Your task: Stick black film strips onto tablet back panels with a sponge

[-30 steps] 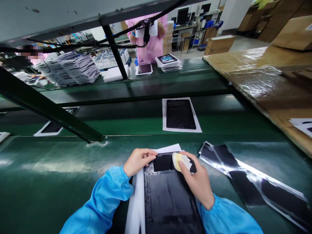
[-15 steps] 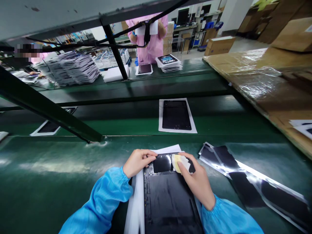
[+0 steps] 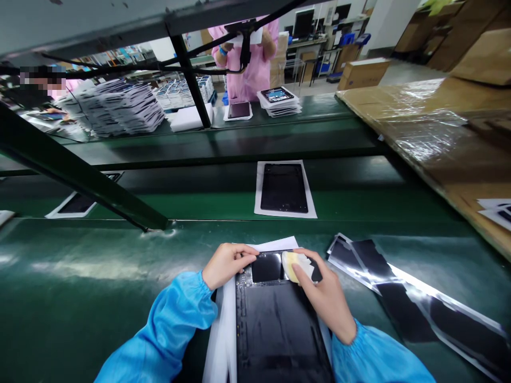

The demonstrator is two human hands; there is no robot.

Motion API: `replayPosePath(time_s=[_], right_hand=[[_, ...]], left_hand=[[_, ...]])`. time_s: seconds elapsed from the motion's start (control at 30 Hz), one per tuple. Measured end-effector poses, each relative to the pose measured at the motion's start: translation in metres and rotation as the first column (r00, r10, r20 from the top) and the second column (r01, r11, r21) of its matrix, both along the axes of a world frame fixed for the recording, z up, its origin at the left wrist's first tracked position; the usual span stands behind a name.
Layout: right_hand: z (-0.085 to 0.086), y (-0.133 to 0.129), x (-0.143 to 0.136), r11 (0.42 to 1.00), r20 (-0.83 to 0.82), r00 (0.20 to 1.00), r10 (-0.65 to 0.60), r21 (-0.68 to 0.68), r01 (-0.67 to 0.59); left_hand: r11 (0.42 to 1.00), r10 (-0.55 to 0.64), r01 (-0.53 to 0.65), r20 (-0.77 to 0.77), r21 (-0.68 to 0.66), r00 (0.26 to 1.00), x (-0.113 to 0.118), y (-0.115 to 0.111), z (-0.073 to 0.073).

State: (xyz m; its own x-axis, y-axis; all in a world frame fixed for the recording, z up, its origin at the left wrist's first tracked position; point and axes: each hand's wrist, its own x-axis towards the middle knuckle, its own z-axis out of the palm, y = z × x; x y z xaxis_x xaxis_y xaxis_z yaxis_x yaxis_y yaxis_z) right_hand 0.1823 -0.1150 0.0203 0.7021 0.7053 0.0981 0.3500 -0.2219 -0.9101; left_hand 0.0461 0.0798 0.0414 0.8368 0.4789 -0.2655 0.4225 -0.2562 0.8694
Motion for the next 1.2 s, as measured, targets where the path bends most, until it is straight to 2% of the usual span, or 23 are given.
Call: replayPosePath(time_s=[0.47, 0.67, 0.9, 1.03, 1.2], right_hand=[[-0.001, 0.0, 0.001, 1.0, 0.102, 0.995, 0.021, -0.02, -0.019], [-0.004, -0.001, 0.001, 0.999, 0.12, 0.992, 0.034, -0.023, -0.031], [-0.004, -0.002, 0.002, 0.999, 0.106, 0.994, 0.037, -0.038, -0.033], [-0.005, -0.001, 0.003, 0.999, 0.093, 0.995, 0.033, -0.04, -0.03], [-0.005, -0.002, 0.003, 0.998, 0.086, 0.996, 0.034, -0.048, -0.03]], left_hand=[[0.999, -0.015, 0.014, 0.022, 0.044, 1.0, -0.002, -0.001, -0.001], [0.98, -0.036, 0.033, 0.013, 0.197, 0.999, 0.0, -0.004, 0.003], [0.893, -0.061, 0.048, 0.014, 0.448, 0.998, -0.001, -0.012, 0.004], [0.867, -0.057, 0.062, -0.027, 0.495, 0.998, -0.002, -0.014, 0.003], [0.868, -0.057, 0.078, -0.056, 0.491, 0.997, -0.001, -0.015, 0.004]])
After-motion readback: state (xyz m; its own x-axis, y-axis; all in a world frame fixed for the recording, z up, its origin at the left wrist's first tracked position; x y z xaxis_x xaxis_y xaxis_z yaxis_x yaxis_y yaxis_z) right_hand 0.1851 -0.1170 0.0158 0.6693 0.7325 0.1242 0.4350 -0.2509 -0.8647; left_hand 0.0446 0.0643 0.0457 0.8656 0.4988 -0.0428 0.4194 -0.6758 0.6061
